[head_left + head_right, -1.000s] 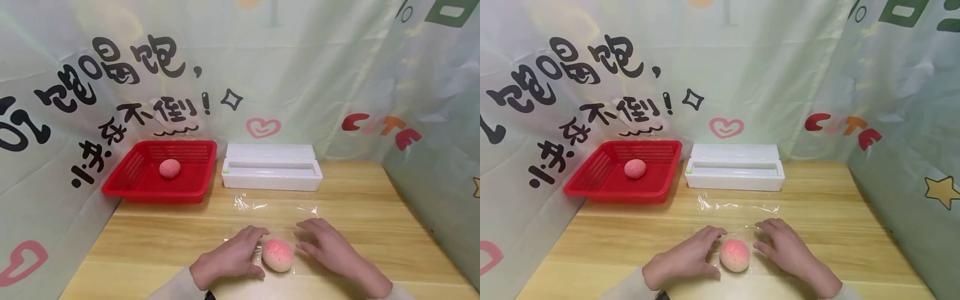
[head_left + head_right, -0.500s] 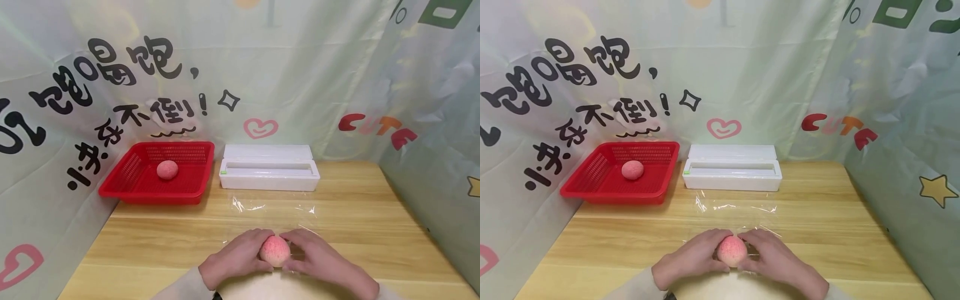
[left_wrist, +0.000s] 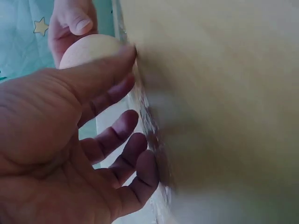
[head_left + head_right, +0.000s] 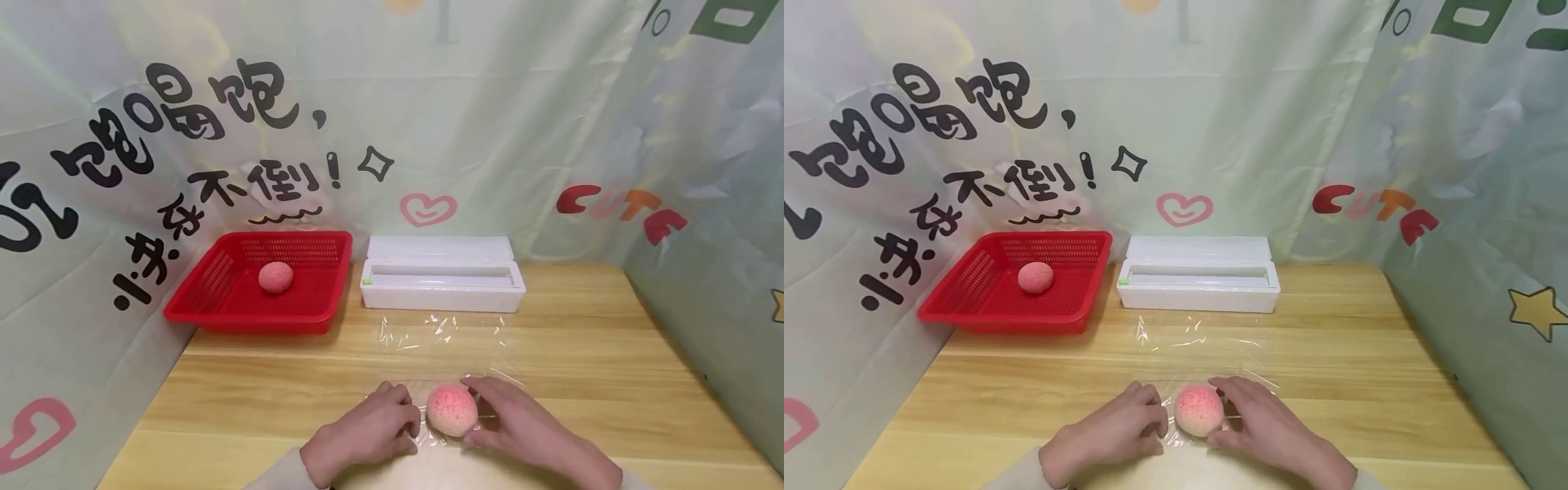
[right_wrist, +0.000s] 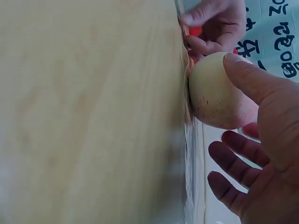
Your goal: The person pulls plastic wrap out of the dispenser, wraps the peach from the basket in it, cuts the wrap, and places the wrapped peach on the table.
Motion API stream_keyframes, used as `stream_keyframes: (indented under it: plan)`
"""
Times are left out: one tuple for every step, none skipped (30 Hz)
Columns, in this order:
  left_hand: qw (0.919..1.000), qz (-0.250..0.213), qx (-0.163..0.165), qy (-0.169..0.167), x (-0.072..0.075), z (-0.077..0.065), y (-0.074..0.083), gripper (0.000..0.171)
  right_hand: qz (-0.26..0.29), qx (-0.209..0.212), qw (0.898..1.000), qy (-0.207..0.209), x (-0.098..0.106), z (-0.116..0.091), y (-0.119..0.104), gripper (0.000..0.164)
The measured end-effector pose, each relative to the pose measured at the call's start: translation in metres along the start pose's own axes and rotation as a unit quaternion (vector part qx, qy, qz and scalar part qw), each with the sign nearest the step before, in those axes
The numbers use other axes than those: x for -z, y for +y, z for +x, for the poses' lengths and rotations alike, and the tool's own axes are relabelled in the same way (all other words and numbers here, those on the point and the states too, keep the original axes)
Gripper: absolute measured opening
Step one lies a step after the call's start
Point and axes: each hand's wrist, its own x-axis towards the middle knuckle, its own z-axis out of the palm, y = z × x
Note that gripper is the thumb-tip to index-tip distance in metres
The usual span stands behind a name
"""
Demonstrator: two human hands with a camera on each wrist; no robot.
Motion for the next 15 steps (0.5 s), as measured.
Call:
stream_keyframes:
  plan:
    - [1.0, 0.005, -0.008, 0.003, -0.001, 0.0, 0.0, 0.017, -0.004, 0.007, 1.0, 0.007, 0.0, 0.0, -0.001, 0.085]
    - [0.9999, 0.009, -0.013, 0.006, -0.001, 0.001, 0.0, 0.016, -0.011, 0.015, 1.0, 0.016, -0.001, 0.0, -0.001, 0.086]
    - [0.9997, 0.014, -0.017, 0.008, -0.001, 0.001, 0.0, 0.016, -0.02, 0.023, 0.999, 0.024, -0.002, 0.0, -0.002, 0.087]
    - [0.9996, 0.017, -0.018, 0.009, -0.001, 0.002, 0.0, 0.018, -0.03, 0.031, 0.999, 0.033, -0.003, 0.0, -0.004, 0.089]
    - [0.9997, 0.017, -0.018, 0.009, 0.0, 0.002, 0.0, 0.018, -0.04, 0.04, 0.998, 0.039, -0.004, 0.0, -0.005, 0.091]
    - [0.9997, 0.014, -0.017, 0.007, 0.0, 0.003, 0.0, 0.019, -0.055, 0.047, 0.996, 0.043, -0.006, 0.001, -0.007, 0.093]
    - [0.9998, 0.012, -0.015, 0.008, 0.001, 0.003, 0.0, 0.019, -0.07, 0.055, 0.995, 0.046, -0.007, 0.001, -0.008, 0.096]
    - [0.9999, 0.007, -0.01, 0.008, 0.003, 0.003, 0.0, 0.018, -0.088, 0.062, 0.993, 0.047, -0.008, 0.001, -0.01, 0.099]
    - [0.9999, 0.001, -0.006, 0.009, 0.004, 0.004, 0.0, 0.017, -0.105, 0.069, 0.991, 0.046, -0.01, 0.002, -0.012, 0.102]
    - [0.9999, -0.005, -0.003, 0.012, 0.006, 0.004, 0.001, 0.015, -0.118, 0.078, 0.989, 0.045, -0.011, 0.002, -0.013, 0.105]
    - [0.9998, -0.011, -0.001, 0.015, 0.007, 0.004, 0.0, 0.014, -0.131, 0.087, 0.987, 0.043, -0.012, 0.003, -0.014, 0.107]
    - [0.9997, -0.016, 0.002, 0.017, 0.009, 0.004, 0.001, 0.012, -0.145, 0.094, 0.984, 0.042, -0.013, 0.003, -0.016, 0.109]
    - [0.9996, -0.021, 0.004, 0.02, 0.01, 0.005, 0.001, 0.011, -0.156, 0.102, 0.982, 0.042, -0.014, 0.004, -0.016, 0.109]
    - [0.9995, -0.025, 0.005, 0.021, 0.011, 0.005, 0.001, 0.011, -0.164, 0.109, 0.979, 0.044, -0.015, 0.005, -0.017, 0.108]
    - [0.9994, -0.027, 0.005, 0.021, 0.012, 0.005, 0.001, 0.01, -0.169, 0.117, 0.977, 0.048, -0.016, 0.005, -0.017, 0.105]
